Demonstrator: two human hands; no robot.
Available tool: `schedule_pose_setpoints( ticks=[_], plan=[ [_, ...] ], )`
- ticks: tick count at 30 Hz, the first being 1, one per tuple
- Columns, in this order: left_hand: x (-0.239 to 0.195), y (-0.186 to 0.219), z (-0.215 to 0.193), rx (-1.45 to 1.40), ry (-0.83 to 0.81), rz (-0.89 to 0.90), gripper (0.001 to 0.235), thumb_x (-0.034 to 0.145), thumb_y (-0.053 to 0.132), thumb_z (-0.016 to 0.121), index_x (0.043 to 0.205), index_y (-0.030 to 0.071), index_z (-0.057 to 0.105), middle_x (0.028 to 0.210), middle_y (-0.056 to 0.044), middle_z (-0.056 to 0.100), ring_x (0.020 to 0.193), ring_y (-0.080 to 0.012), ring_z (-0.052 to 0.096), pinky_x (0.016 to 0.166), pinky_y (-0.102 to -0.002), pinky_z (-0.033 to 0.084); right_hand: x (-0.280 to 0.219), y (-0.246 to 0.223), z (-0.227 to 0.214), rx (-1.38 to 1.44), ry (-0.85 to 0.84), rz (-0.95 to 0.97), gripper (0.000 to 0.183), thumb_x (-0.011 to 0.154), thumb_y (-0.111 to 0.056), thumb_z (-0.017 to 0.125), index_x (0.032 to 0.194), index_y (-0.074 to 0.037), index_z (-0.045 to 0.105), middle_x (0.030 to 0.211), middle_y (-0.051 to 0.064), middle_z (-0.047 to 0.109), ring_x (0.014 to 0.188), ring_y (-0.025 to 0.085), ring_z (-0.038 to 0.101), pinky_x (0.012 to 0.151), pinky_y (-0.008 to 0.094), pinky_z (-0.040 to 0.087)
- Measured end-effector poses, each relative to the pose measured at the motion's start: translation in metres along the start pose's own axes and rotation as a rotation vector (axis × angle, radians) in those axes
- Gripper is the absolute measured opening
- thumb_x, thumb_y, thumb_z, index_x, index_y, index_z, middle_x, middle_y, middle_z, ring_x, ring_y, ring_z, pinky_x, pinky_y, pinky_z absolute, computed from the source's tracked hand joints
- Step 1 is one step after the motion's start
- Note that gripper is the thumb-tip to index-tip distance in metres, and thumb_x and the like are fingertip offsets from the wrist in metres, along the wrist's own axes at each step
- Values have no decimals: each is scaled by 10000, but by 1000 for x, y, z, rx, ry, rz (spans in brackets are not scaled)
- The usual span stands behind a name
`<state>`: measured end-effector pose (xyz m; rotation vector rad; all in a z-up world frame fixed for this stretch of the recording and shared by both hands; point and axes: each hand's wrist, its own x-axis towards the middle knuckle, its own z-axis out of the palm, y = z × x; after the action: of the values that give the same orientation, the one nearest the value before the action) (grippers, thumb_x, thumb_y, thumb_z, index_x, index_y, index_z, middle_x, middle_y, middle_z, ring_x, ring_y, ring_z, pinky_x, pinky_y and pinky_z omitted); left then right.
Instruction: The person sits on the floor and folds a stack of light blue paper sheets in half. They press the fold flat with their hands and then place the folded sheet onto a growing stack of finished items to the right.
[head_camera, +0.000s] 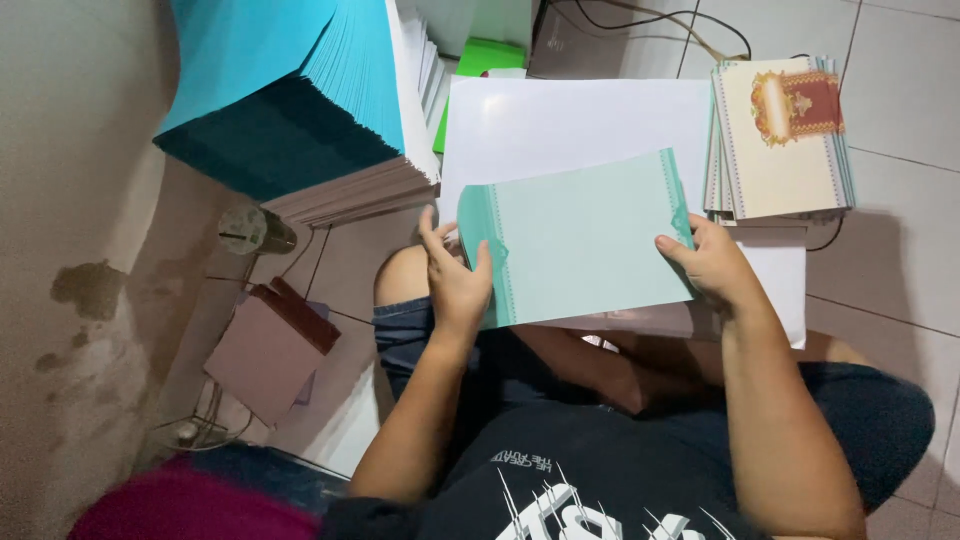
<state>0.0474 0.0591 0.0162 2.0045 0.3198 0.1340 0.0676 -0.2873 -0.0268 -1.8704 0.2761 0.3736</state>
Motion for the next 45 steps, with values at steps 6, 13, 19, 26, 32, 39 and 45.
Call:
schedule_pose_setpoints(
  ticks=[6, 13, 19, 26, 32, 39, 45],
  plan=[
    [-13, -3, 56, 423, -177, 838, 625, 907, 253, 672, 1485, 84, 505, 1600, -239, 363, 1493, -535, 248, 1180, -618, 250, -14, -14, 3, -17, 25, -6, 305, 978, -170, 741, 1194, 16, 633, 857, 154, 714, 738, 210, 673, 688, 396, 583],
    [-24, -7, 76, 741, -341, 841, 647, 967, 586, 456, 1552, 314, 422, 1617, -77, 414, 1532, -360, 308, 1235, -587, 170, -18, -6, 10, -257, 128, -9, 405, 985, -311, 733, 1264, -25, 666, 971, 162, 749, 904, 274, 695, 820, 462, 551],
    [-24, -8, 77, 711, -321, 806, 706, 929, 616, 487, 1521, 230, 489, 1597, -82, 443, 1526, -331, 325, 1239, -577, 157, -55, -39, 39, -657, 262, -95, 690, 1001, -315, 596, 1537, 74, 404, 1354, 353, 547, 1256, 510, 547, 1008, 582, 486],
    [-24, -4, 73, 693, -330, 821, 700, 925, 597, 523, 1510, 212, 490, 1592, -98, 445, 1521, -344, 330, 1236, -581, 168, -94, -80, 40, -515, 142, -233, 691, 1031, -355, 530, 1547, 78, 373, 1487, 360, 408, 1352, 536, 408, 1098, 615, 366],
    [-21, -22, 80, 672, -384, 777, 720, 828, 464, 677, 1474, 182, 526, 1584, -95, 452, 1537, -340, 300, 1251, -587, 152, -81, -63, 60, -149, -193, -488, 674, 1019, -474, 325, 1462, -10, 532, 1433, 262, 578, 1395, 439, 456, 1140, 554, 340],
    [-4, -7, 44, -482, -404, 367, 621, 1028, 389, 259, 1559, 87, 371, 1576, -207, 411, 1478, -398, 358, 1249, -569, 151, -50, 4, 90, -954, 122, -839, 557, 1009, -365, 518, 1501, -103, 516, 1562, 127, 509, 1417, 301, 487, 1056, 440, 420],
    [-11, -6, 51, 116, -43, 689, 669, 960, 301, 592, 1568, 104, 395, 1705, -215, 139, 1550, -488, 122, 1220, -584, 202, -55, 3, 95, -1067, 178, -832, 544, 970, -232, 523, 1501, -118, 519, 1581, 83, 501, 1426, 250, 482, 1100, 399, 395]
  ],
)
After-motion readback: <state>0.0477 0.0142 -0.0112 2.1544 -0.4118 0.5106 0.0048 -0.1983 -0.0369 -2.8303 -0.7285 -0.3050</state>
